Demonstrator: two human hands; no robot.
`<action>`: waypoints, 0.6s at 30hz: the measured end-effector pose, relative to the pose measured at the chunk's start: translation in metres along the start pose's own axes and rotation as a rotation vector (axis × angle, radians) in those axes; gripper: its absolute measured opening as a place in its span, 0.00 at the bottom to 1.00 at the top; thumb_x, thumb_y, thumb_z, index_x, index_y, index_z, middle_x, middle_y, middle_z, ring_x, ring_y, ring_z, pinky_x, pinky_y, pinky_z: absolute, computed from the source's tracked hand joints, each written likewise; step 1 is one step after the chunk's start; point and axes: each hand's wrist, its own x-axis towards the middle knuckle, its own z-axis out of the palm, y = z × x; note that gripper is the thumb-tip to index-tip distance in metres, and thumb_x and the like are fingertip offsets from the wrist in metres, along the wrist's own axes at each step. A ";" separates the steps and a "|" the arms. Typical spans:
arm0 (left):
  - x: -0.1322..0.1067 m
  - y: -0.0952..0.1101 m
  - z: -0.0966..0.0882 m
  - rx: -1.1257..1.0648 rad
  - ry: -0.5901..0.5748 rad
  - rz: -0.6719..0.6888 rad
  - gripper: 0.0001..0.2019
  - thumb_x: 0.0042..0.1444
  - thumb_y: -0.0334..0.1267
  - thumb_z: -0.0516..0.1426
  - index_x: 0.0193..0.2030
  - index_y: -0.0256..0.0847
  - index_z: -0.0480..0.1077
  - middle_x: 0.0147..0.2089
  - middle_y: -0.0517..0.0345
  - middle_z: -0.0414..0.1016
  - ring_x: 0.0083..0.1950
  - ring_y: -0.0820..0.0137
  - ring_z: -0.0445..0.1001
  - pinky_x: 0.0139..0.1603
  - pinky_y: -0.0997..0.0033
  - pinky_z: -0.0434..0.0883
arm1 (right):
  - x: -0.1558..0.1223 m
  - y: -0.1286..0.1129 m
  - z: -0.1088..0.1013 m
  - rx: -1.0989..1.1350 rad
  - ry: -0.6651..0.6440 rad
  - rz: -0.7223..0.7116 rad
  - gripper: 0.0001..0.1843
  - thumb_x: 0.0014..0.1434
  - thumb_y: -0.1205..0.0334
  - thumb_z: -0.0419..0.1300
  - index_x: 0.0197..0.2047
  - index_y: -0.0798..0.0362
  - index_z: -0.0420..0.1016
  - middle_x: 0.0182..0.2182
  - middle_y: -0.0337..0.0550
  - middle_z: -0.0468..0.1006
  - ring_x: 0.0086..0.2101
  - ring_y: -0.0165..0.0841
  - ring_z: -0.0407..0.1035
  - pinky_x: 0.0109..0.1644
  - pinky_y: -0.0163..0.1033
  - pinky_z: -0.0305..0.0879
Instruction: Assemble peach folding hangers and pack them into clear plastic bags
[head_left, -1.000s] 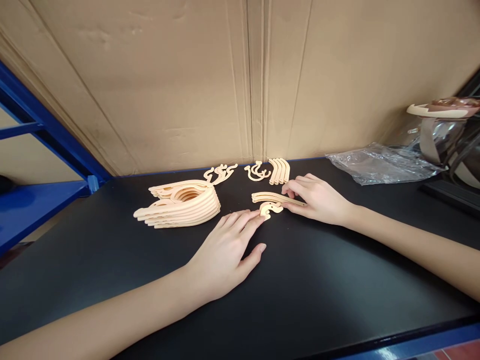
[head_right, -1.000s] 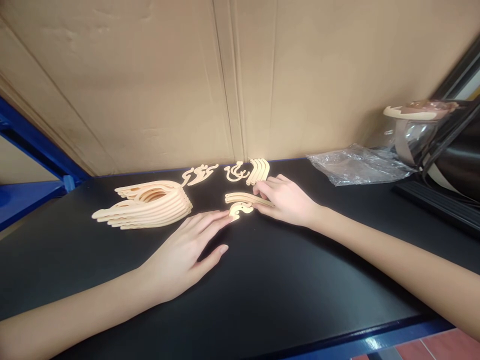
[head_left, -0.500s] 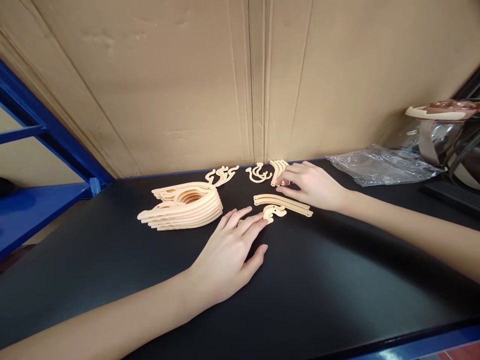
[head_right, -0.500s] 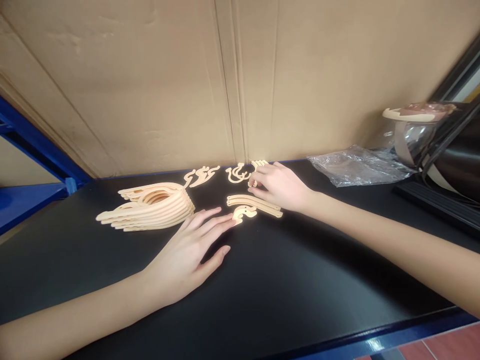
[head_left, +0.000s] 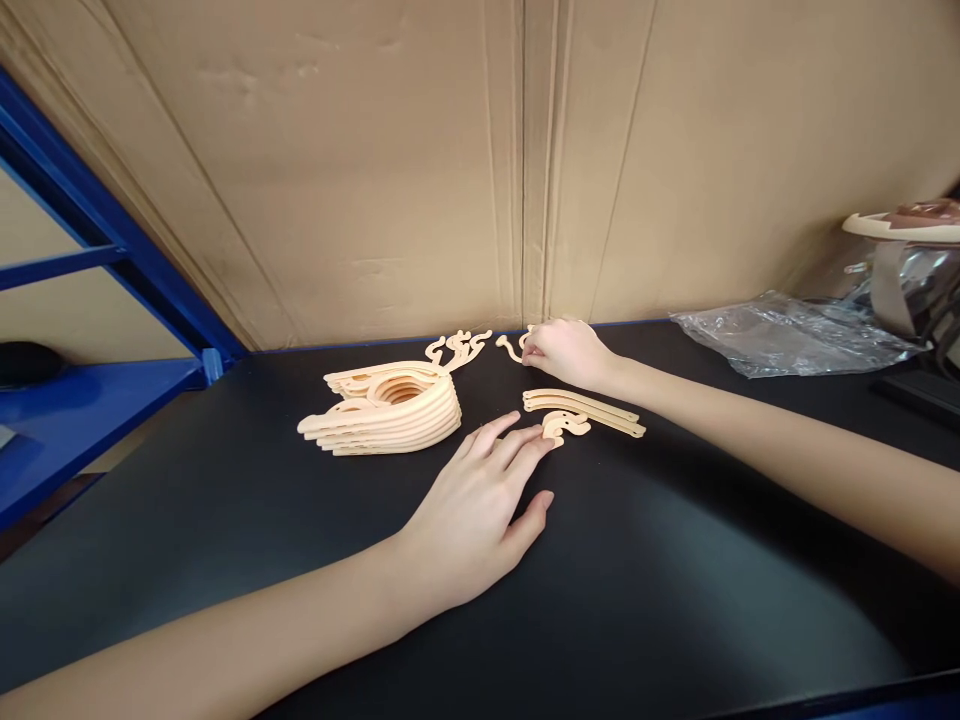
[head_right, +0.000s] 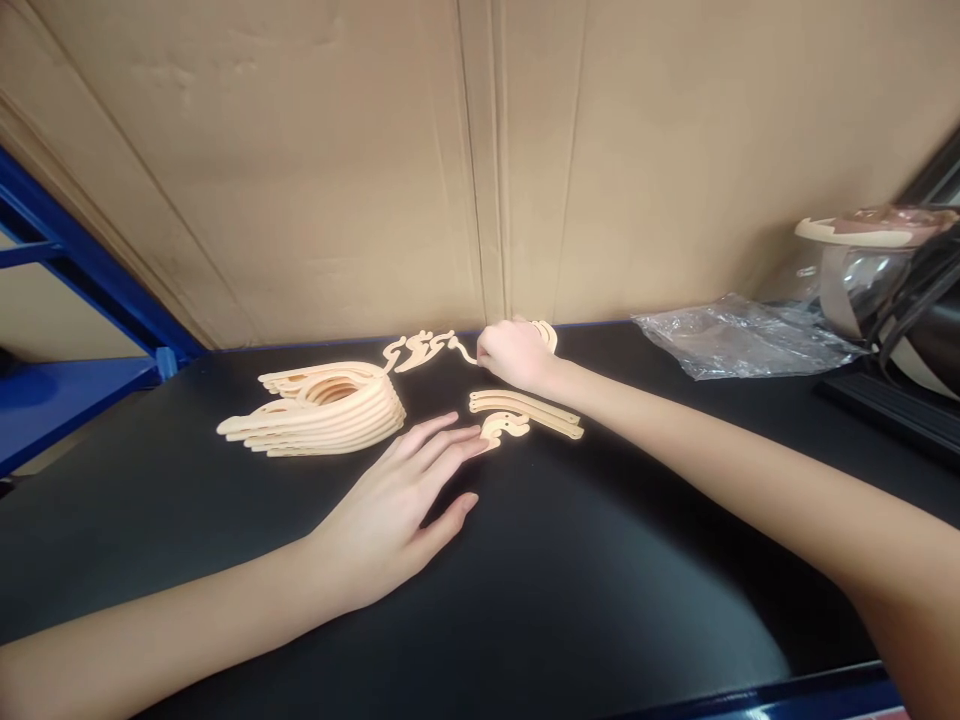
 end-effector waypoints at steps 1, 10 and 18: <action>0.000 0.000 0.000 -0.003 0.001 -0.001 0.20 0.65 0.37 0.51 0.62 0.38 0.62 0.64 0.50 0.66 0.69 0.55 0.55 0.65 0.48 0.63 | 0.000 -0.001 0.000 0.002 0.002 0.006 0.12 0.60 0.66 0.56 0.31 0.52 0.80 0.31 0.45 0.81 0.34 0.38 0.73 0.40 0.40 0.59; 0.001 0.001 -0.001 0.006 0.100 0.040 0.20 0.63 0.35 0.52 0.62 0.36 0.60 0.65 0.45 0.62 0.70 0.56 0.53 0.66 0.49 0.63 | -0.024 0.004 -0.014 0.013 0.088 -0.040 0.15 0.66 0.68 0.48 0.36 0.55 0.76 0.38 0.46 0.80 0.37 0.36 0.72 0.42 0.40 0.55; 0.002 0.001 0.001 0.006 0.112 0.046 0.18 0.63 0.34 0.52 0.59 0.39 0.62 0.64 0.47 0.63 0.69 0.55 0.55 0.65 0.48 0.64 | -0.039 0.017 -0.015 -0.021 0.072 -0.179 0.11 0.65 0.62 0.55 0.45 0.54 0.77 0.42 0.45 0.79 0.44 0.37 0.71 0.44 0.39 0.53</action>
